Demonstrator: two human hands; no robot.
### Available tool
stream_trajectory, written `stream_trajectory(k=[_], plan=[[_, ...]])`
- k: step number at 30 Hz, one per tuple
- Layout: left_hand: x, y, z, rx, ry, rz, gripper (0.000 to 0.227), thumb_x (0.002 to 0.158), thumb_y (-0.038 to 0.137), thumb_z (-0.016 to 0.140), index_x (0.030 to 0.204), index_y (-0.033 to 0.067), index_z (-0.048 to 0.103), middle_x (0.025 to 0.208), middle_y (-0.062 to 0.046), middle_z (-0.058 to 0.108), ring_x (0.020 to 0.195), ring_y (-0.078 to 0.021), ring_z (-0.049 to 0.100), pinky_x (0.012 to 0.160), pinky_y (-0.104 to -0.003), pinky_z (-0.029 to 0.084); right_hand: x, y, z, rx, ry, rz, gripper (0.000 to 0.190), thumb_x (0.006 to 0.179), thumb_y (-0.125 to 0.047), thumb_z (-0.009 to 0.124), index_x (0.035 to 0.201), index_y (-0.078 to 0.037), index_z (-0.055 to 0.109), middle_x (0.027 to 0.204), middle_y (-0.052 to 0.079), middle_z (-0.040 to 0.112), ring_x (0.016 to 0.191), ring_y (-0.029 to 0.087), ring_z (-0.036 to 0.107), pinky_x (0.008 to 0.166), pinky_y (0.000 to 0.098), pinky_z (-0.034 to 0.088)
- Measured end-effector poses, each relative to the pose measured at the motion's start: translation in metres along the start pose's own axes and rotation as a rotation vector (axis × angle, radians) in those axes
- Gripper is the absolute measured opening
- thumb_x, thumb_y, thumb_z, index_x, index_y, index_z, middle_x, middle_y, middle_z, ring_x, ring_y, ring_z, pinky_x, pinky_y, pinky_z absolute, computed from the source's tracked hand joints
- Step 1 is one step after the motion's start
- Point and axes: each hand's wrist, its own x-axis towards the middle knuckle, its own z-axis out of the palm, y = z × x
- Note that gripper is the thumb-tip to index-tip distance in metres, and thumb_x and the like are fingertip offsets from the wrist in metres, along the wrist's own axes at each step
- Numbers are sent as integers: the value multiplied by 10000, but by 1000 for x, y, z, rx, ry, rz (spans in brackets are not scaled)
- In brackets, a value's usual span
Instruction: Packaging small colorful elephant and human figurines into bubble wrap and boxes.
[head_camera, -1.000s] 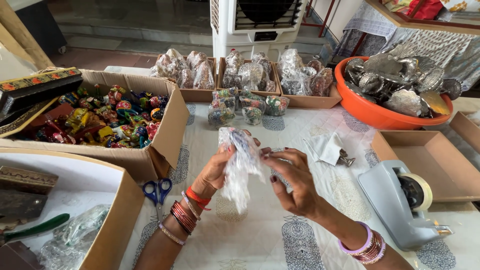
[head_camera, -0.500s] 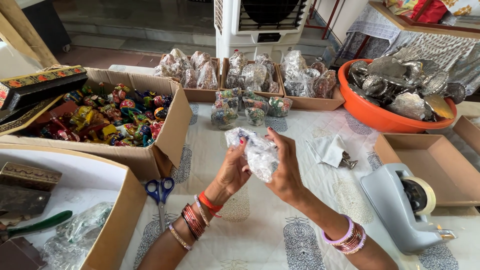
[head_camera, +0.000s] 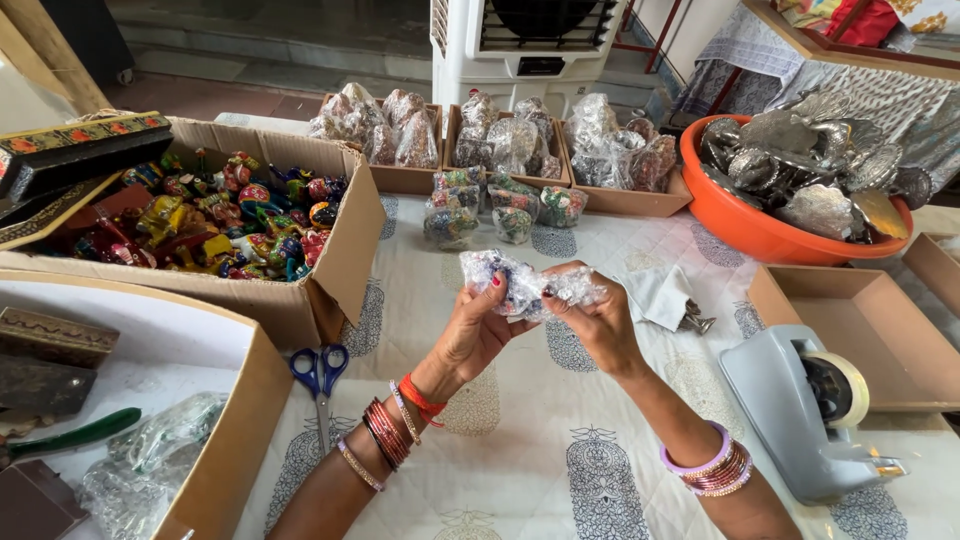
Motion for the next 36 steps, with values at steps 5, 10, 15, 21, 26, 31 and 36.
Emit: stream_trajectory(k=[5,10,15,21,26,31,36], plan=[[1,-5,-3,38,14,14,332,968,308,708,1178,75,597,1106,-65,716,1044,-200,707,961,-470,598,5,2,-4,130,22,43,230,938,-34,711,1160,20,684,998,78,745,889,94,679,802,242,571],[0,-2,3,48,41,82,358,982,265,726,1218,70,540,1115,-61,695,1056,-194,692,970,-470,586,8,-7,0,193,55,43,300,917,-29,714,1206,3,640,1095,36,716,928,66,664,836,221,561],[-3,5,12,-1,56,114,513,897,203,697,1325,122,425,1231,-81,633,1097,-201,689,961,-454,591,9,10,-10,264,74,90,340,929,-42,758,1245,-31,631,930,90,753,859,96,671,787,246,547],[1,-1,12,119,115,134,506,921,109,690,1328,86,389,1259,-129,619,1116,-238,677,992,-474,589,8,11,-5,323,182,30,270,900,-22,775,1129,-39,632,1011,56,743,930,107,701,858,271,586],[1,-5,16,164,151,158,500,917,84,675,1316,101,374,1242,-131,622,1091,-245,691,962,-488,606,8,9,2,319,258,44,277,881,-2,785,1099,-58,623,983,50,739,921,121,708,860,286,592],[2,-10,10,53,153,133,461,943,84,669,1318,52,402,1198,-134,635,1040,-252,698,904,-511,641,7,9,4,396,272,75,342,860,3,775,1144,-89,609,929,69,755,893,132,713,864,279,573],[1,-6,15,67,193,130,438,927,103,666,1280,95,407,1173,-102,650,1031,-225,707,876,-472,650,3,2,0,516,161,-6,299,982,-146,707,1214,-16,571,1083,85,685,1011,152,663,940,342,558]])
